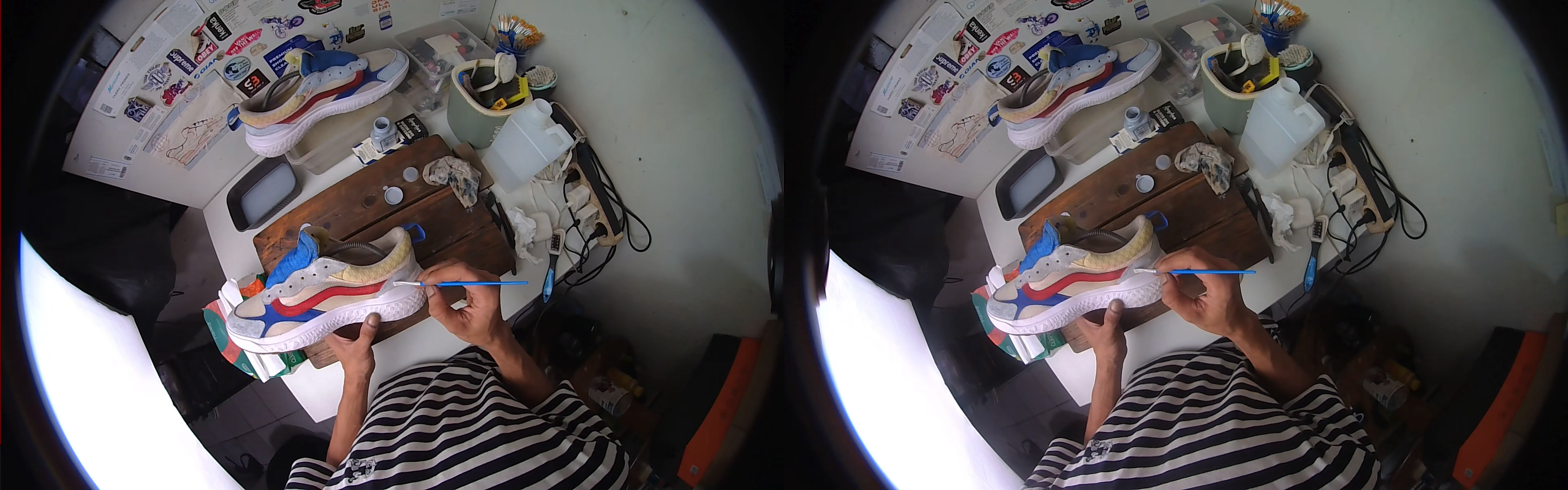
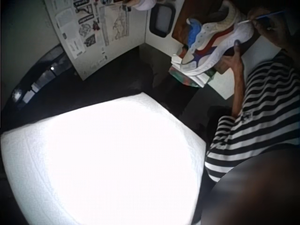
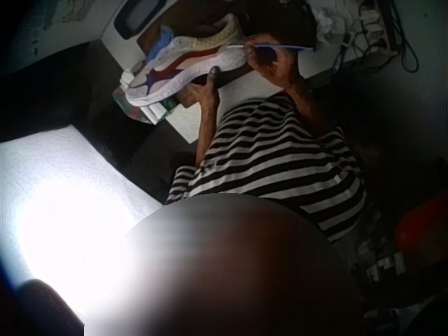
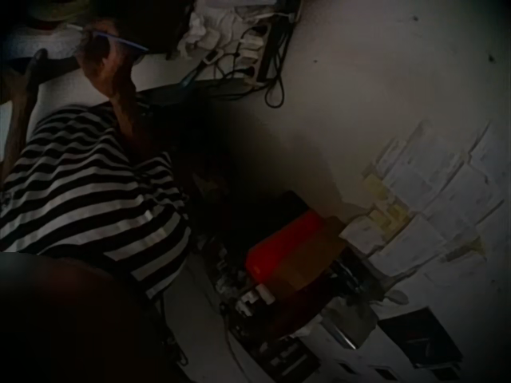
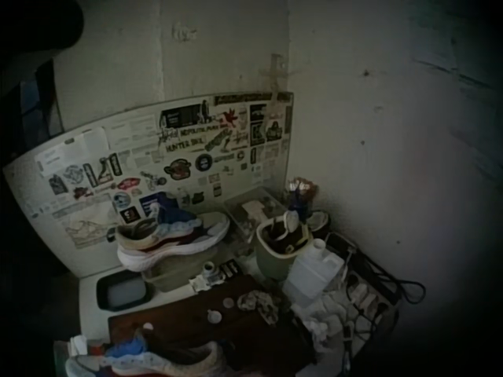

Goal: The recorder is using a fine paintbrush to apply paint to the midsole and upper areas of a multi-colored sneaker.

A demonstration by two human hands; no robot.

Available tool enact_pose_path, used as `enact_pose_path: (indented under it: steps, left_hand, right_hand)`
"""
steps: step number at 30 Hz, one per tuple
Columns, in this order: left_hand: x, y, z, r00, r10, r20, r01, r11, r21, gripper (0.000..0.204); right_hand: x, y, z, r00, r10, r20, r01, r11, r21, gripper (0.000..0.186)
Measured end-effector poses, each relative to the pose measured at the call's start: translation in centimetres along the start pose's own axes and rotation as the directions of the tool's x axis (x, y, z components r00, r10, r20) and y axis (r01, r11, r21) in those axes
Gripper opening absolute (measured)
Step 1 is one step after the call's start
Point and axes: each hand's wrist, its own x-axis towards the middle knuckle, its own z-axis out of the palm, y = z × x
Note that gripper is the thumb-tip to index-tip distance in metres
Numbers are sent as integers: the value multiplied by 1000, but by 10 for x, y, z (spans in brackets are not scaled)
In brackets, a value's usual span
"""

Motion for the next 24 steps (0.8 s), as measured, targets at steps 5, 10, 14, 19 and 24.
enact_pose_path:
  steps: [5,10,14,19,24]
  left_hand:
    - [0,-4,-5,1000,-12,8,12,1000,9,80]
    - [2,-8,-7,999,9,33,-10,1000,27,76]
    - [1,-11,-7,1000,-8,9,8,1000,-12,74]
    - [1,-8,-5,1000,6,19,-6,999,-32,75]
    - [0,-4,-3,1000,-16,0,16,1000,-26,79]
  right_hand:
    - [0,3,-7,1000,-6,0,6,1000,-15,13]
    - [4,3,-8,999,-10,-41,9,1000,-12,17]
    - [7,2,-5,1000,-28,-1,28,997,72,18]
    - [16,2,-7,995,-53,88,49,998,41,18]
    - [19,3,-14,989,2,146,-2,1000,-1,18]
